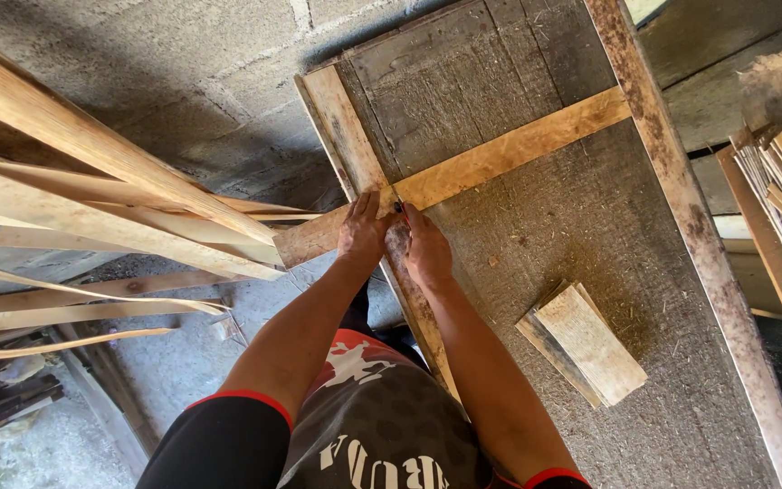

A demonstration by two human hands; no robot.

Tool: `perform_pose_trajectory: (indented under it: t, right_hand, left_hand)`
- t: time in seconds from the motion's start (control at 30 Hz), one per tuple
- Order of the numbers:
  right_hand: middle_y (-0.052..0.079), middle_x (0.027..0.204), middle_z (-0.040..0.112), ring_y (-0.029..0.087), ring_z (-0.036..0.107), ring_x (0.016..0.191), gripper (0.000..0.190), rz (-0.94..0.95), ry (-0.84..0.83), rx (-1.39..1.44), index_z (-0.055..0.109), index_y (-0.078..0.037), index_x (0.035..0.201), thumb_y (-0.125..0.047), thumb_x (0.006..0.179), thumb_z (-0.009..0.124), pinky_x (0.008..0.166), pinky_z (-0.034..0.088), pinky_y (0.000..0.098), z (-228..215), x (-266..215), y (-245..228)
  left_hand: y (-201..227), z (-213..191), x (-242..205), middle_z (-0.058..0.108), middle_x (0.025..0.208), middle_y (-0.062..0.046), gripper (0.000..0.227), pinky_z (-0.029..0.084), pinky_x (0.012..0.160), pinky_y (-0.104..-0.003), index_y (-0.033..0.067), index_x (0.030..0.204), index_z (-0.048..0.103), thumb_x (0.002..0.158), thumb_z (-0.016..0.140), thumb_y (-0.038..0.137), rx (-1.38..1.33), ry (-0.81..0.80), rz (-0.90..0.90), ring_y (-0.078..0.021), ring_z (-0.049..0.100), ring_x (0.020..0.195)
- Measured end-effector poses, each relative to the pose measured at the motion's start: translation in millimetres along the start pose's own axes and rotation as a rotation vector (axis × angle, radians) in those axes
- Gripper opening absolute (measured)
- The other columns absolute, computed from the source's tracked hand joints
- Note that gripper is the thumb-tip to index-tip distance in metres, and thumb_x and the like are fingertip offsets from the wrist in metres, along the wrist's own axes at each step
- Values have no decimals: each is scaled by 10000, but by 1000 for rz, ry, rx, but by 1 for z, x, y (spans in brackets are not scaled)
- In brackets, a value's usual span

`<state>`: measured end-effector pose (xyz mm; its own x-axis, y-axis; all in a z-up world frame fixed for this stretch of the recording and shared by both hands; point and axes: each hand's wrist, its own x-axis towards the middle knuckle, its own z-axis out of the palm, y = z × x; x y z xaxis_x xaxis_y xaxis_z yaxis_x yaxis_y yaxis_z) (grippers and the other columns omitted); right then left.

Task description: Cutting and organizing thin wood tiles on a workbench.

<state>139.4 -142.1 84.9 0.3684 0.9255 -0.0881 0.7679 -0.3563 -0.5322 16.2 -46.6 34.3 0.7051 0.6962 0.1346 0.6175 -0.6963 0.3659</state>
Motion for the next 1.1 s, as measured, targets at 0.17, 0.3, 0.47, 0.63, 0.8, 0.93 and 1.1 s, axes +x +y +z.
perform_pose_trajectory:
  t: [0.17,0.3,0.47,0.63,0.8,0.93,1.1]
  right_hand:
    - [204,1275,655,372,674,1091,632,11,-20,-11,413,-120,1528,-20,932,599,914,569,457,4,0,4]
    - [191,1297,648,313,697,1061,642,75,-107,-58,375,-146,1556,-43,964,602,877,608,405,2,2,0]
    - [180,1294,653,304,695,1065,677,73,-114,-87,365,-153,1552,-20,937,616,877,610,391,0,1,-1]
    - [192,1302,644,319,684,1080,678,49,-94,-79,369,-138,1542,-11,923,615,894,598,389,0,1,0]
    - [191,1323,641,326,682,1101,616,62,-114,-69,387,-127,1548,-18,976,585,943,584,397,-2,1,-2]
    - [195,1311,644,330,680,1104,627,40,-93,-84,392,-114,1540,-2,955,588,952,577,398,5,2,4]
    - [194,1296,656,314,687,1109,706,34,-86,-117,416,-91,1518,84,861,607,932,591,369,4,5,-3]
  left_hand:
    - [0,5,-1,461,1552,-255,410,362,1220,-460,277,1170,798,828,727,61,-3,12,-10,-372,443,1454]
    - [9,-13,4,463,1553,-235,473,359,1190,-441,324,1165,793,841,715,-12,11,-39,-46,-365,444,1439]
    - [7,-5,1,486,1545,-205,532,405,1170,-417,371,1162,794,838,718,-43,5,-15,-64,-347,470,1432]
    - [8,-7,1,501,1542,-194,535,436,1164,-401,378,1156,799,836,727,-44,-4,18,-69,-337,490,1431]
    - [6,-5,2,497,1541,-195,513,432,1162,-409,373,1144,800,833,736,-29,-22,3,-78,-340,482,1426]
    - [8,-10,3,479,1556,-194,518,427,1165,-403,362,1161,797,838,730,-38,-16,-26,-83,-336,465,1438]
    - [15,-32,6,446,1572,-184,514,381,1191,-406,327,1201,771,817,740,-14,-29,-122,-118,-320,422,1460]
